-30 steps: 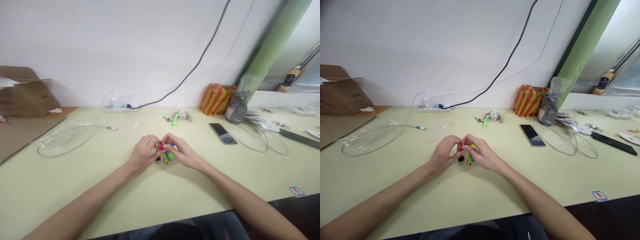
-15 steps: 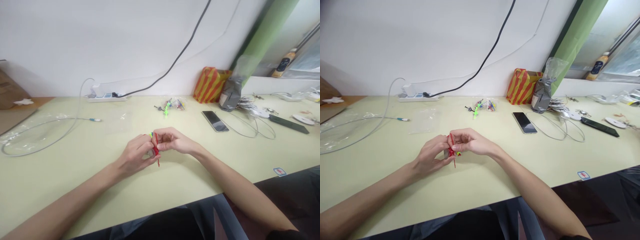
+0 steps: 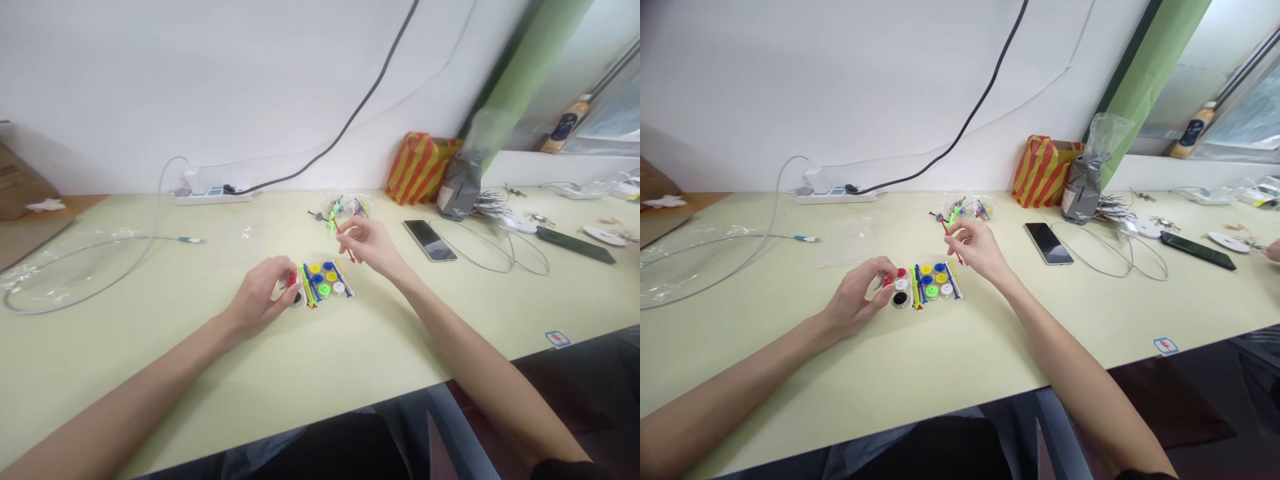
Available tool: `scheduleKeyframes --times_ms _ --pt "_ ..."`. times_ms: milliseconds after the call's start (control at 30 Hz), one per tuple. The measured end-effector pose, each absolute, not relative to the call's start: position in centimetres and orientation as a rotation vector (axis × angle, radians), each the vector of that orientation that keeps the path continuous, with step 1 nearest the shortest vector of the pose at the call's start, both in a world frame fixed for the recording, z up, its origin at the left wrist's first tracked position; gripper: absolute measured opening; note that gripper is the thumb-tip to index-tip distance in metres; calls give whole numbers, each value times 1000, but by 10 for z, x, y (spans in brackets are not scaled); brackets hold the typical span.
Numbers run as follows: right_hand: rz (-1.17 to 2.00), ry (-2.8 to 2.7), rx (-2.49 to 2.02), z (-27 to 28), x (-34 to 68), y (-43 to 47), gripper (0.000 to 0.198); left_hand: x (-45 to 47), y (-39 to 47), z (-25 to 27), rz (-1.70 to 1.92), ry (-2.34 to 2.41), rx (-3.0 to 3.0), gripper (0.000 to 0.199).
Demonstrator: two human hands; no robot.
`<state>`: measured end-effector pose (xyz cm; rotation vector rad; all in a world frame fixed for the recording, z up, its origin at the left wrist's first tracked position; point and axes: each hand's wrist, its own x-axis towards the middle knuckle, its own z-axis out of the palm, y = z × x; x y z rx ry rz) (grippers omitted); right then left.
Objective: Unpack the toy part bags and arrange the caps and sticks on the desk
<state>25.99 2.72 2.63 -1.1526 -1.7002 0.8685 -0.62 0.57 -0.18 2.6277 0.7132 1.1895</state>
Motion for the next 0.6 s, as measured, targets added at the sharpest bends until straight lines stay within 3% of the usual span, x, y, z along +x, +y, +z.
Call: scheduleKeyframes --times_ms 100,233,600 --pt "580 -1876 -1405 16 267 35 13 -7 6 -1 1183 665 2660 2" --pt "254 -2024 -1716 9 268 36 13 -8 7 0 1152 652 2667 1" --pt "367 -2174 -1831 22 257 22 28 -9 8 -1 1124 665 2673 2"
